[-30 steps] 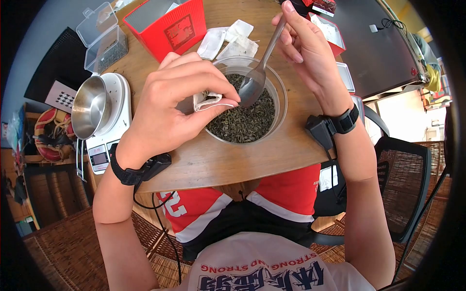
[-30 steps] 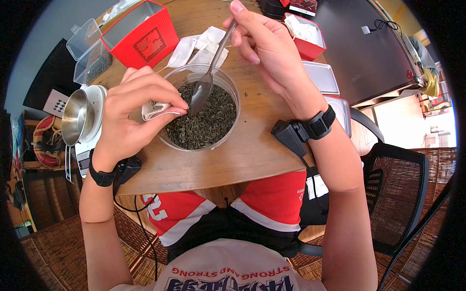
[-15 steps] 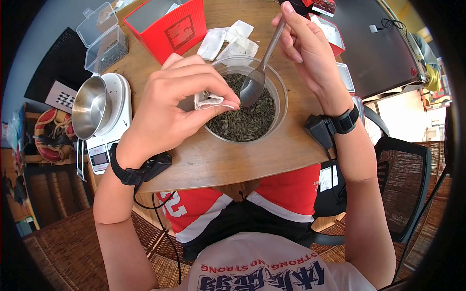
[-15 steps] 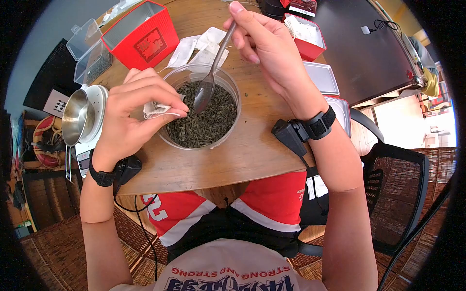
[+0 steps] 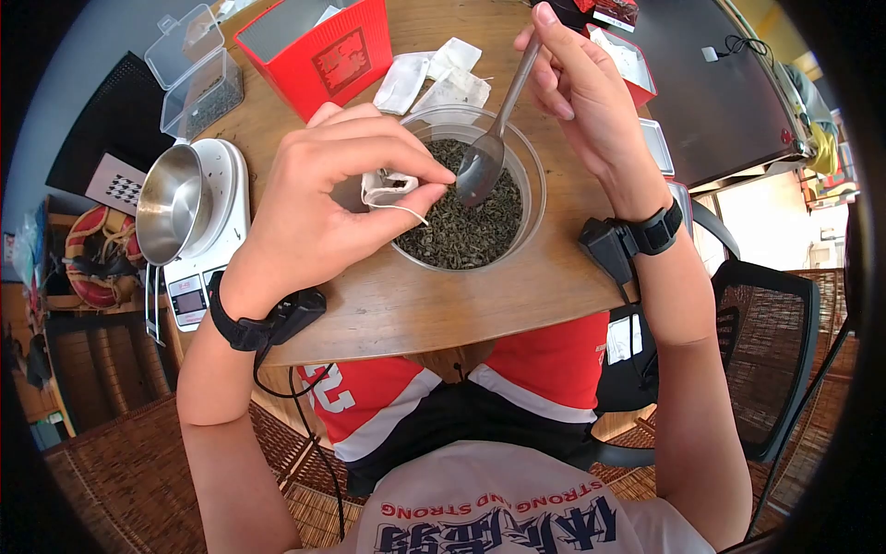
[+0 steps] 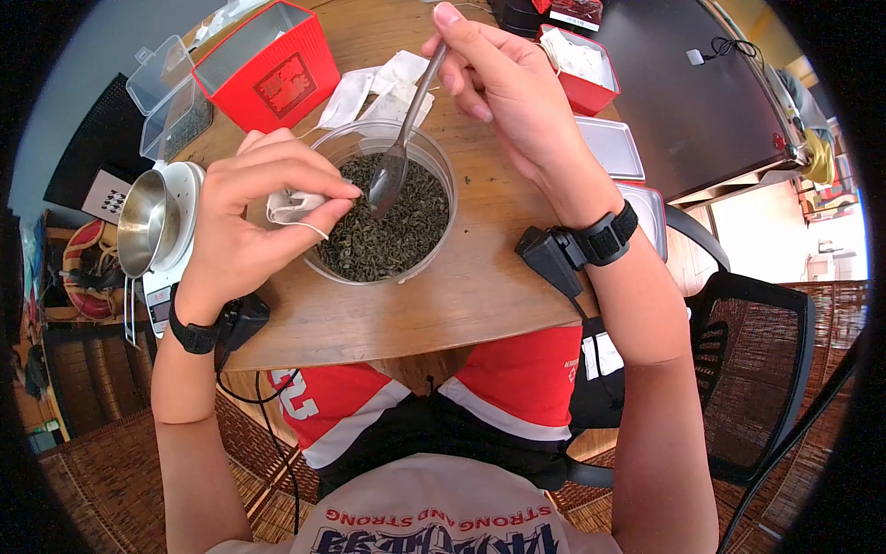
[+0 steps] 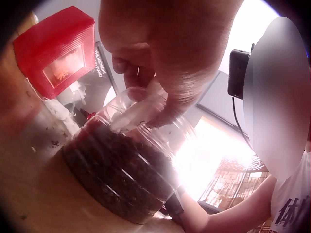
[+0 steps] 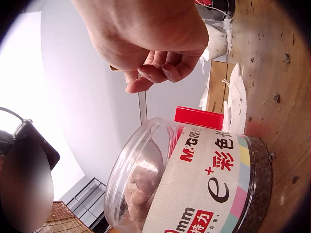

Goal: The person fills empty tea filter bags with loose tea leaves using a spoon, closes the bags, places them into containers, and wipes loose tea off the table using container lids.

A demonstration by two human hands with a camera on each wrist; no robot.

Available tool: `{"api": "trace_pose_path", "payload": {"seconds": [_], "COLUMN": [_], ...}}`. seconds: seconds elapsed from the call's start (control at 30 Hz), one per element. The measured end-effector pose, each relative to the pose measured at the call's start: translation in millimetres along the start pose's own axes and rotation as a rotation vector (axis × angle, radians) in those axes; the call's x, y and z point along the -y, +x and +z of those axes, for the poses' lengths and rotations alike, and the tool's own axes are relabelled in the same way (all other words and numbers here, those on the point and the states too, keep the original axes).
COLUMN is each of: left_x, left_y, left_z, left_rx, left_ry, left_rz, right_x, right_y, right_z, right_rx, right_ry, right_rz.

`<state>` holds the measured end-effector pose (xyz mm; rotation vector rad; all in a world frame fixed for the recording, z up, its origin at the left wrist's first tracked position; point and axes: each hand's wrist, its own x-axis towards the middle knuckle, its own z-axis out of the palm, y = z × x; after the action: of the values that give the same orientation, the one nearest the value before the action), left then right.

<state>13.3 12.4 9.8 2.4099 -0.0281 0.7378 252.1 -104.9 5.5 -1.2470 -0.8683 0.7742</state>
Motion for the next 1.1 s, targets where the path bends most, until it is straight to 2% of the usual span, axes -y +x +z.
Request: {"api": "trace_pose_path", "payload": {"seconds": [0.37, 0.47, 0.53, 0.57, 0.63, 0.67, 0.73, 0.77, 0.83, 0.87, 0.9, 0.97, 1.1], "left_x": [-3.4, -5.5, -3.6, -3.7, -3.9, -3.5, -2.1, -1.6, -1.0, -0.8, -0.6, -0.7, -2.2], "left_y": [0.8, -0.1, -1.6, -1.8, -2.1, -2.4, -3.0, -3.4, -4.2, -4.1, -4.0, -3.5, -3.7], "left_z": [-0.5, -3.0, -1.6, -1.8, -2.3, -2.4, -2.2, -1.9, -1.0, -0.7, -0.2, 0.3, 0.7], "left_rx": [0.017, 0.073, 0.061, 0.061, 0.068, 0.069, 0.063, 0.064, 0.052, 0.052, 0.050, 0.047, 0.039], "left_ry": [-0.041, -0.015, -0.063, -0.062, -0.063, -0.063, -0.071, -0.072, -0.088, -0.088, -0.070, -0.053, -0.046], "left_rz": [-0.002, -0.065, -0.075, -0.076, -0.083, -0.084, -0.075, -0.075, -0.087, -0.087, -0.074, -0.061, -0.059], "right_x": [0.5, 1.9, 5.6, 3.1, -4.6, -5.0, -5.1, -4.0, 0.6, 2.1, 1.8, 0.4, -3.4], "right_y": [-0.7, -2.0, -4.6, -5.3, -6.8, -8.0, -11.2, -11.9, -12.0, -10.4, -10.2, -9.9, -9.5], "right_z": [-0.7, 1.5, 5.2, 5.0, 3.9, 3.8, 3.7, 6.0, 12.7, 8.7, 9.1, 10.4, 10.9], "right_rx": [-0.012, -0.001, -0.126, -0.125, -0.111, -0.111, -0.025, -0.026, 0.120, 0.194, 0.193, 0.255, 0.299], "right_ry": [0.019, 0.008, -0.198, -0.198, -0.282, -0.281, -0.462, -0.462, -0.297, -0.315, -0.315, -0.228, -0.237], "right_rz": [0.004, -0.035, -0.120, -0.120, -0.340, -0.339, -0.483, -0.482, -0.353, -0.279, -0.278, -0.115, -0.077]}}
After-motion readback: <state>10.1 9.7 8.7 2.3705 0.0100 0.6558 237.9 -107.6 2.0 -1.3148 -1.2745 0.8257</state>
